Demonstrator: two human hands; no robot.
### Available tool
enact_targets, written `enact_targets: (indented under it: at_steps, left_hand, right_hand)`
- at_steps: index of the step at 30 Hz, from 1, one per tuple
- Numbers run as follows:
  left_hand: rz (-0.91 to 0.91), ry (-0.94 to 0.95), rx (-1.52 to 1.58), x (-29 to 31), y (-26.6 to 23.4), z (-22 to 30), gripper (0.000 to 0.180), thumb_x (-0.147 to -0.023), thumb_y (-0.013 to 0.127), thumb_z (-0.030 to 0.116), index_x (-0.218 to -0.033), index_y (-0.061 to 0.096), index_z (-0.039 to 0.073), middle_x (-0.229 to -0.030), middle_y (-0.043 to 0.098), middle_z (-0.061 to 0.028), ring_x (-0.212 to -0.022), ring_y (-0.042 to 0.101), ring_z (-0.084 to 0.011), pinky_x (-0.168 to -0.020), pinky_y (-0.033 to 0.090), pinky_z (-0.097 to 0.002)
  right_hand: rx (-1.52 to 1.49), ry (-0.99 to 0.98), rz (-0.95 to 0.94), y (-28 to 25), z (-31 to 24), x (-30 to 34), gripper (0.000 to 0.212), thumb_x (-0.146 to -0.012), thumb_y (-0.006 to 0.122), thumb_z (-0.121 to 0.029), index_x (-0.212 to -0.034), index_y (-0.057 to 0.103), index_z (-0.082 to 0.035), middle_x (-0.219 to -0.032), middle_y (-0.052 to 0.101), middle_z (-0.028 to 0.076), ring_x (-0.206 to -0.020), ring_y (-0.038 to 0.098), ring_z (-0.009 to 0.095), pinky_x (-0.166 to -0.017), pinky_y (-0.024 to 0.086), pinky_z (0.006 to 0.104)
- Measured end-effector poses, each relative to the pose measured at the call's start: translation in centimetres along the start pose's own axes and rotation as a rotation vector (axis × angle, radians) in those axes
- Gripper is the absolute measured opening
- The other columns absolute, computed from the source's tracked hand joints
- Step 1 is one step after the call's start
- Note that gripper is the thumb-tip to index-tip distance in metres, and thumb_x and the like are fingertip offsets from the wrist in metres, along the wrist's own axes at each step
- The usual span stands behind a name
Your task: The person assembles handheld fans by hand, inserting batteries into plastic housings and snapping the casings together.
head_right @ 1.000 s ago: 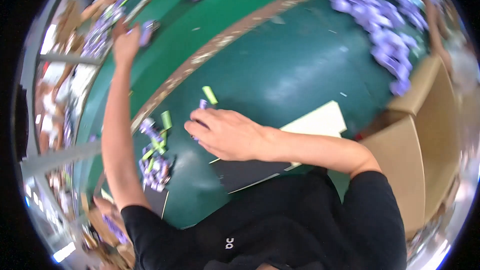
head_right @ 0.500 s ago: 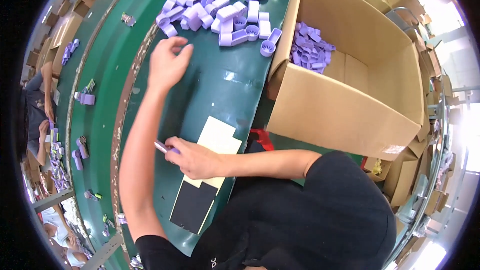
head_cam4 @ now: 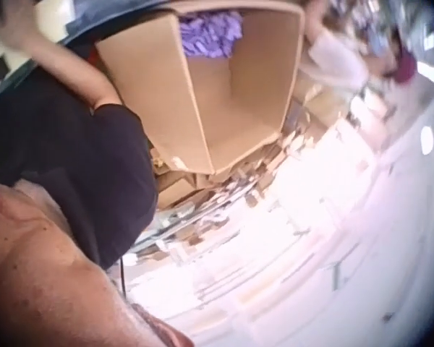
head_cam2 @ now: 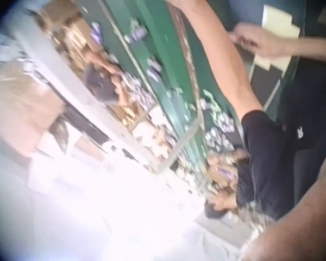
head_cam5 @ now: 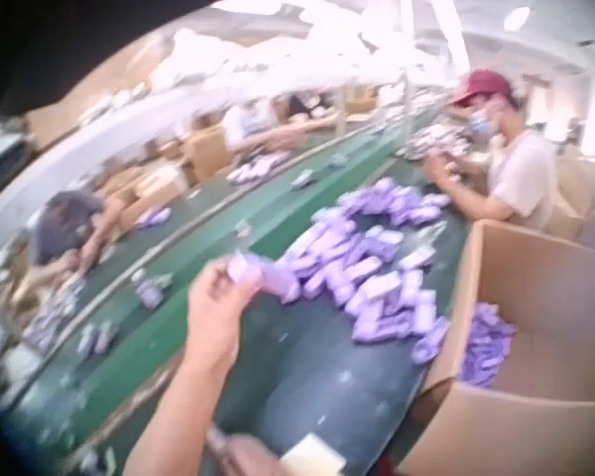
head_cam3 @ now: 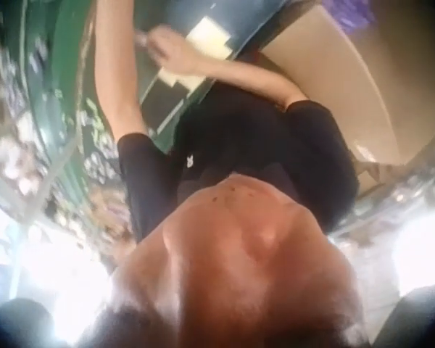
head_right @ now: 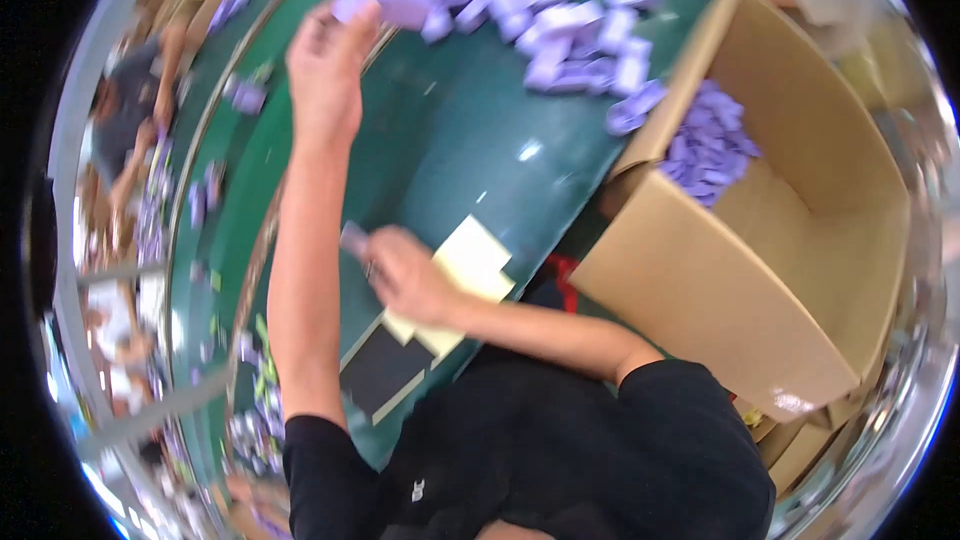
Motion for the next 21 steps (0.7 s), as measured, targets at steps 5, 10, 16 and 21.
enact_targets:
  at_steps: [5,10,16,21]
  left_hand:
    - [0.267,0.035,0.362,7.5,-11.8,11.6,0.031,-0.107,0.056,0.02,-0.131,0.056,0.0,-0.131,0.063,-0.0157,-0.12,0.062,-0.0325,-0.11,0.047,-0.0541]
    - [0.545,-0.044,0.432,20.1,-20.2,11.8,0.038,-0.109,0.053,0.029,-0.132,0.055,-0.001,-0.124,0.064,-0.0174,-0.112,0.064,-0.0275,-0.101,0.054,-0.0466]
    - [0.658,-0.325,0.552,29.4,-20.3,7.9,0.035,-0.108,0.055,0.029,-0.129,0.058,0.001,-0.118,0.067,-0.0153,-0.102,0.065,-0.0211,-0.087,0.055,-0.0375]
    - [0.689,-0.414,0.502,31.6,-20.6,5.9,0.032,-0.108,0.055,0.027,-0.125,0.061,0.001,-0.117,0.069,-0.015,-0.101,0.065,-0.0201,-0.086,0.053,-0.0358]
  right_hand:
    - [0.074,0.28,-0.078,-1.8,-1.0,-1.8,0.039,-0.084,0.073,-0.006,-0.117,0.051,-0.003,-0.098,0.062,0.019,-0.092,0.063,0.039,-0.08,0.051,0.0485]
    - [0.359,0.161,-0.182,-2.6,-2.7,-3.3,0.048,-0.082,0.078,-0.012,-0.125,0.058,-0.001,-0.101,0.07,0.018,-0.094,0.065,0.037,-0.084,0.052,0.0465]
    - [0.576,0.226,-0.339,-2.1,-4.0,-3.8,0.043,-0.081,0.078,-0.009,-0.12,0.063,0.001,-0.099,0.072,0.016,-0.091,0.066,0.035,-0.082,0.053,0.0454]
    - [0.594,0.175,-0.265,-1.7,-5.1,-4.7,0.049,-0.081,0.078,-0.004,-0.127,0.063,-0.002,-0.098,0.07,0.014,-0.088,0.066,0.029,-0.081,0.054,0.0396]
Point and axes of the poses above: each hand's wrist, its own x-axis away from the middle knuckle, its own y-axis out of the palm, z = x × y, the point moved 4 cm from there along -x, towards the middle knuckle
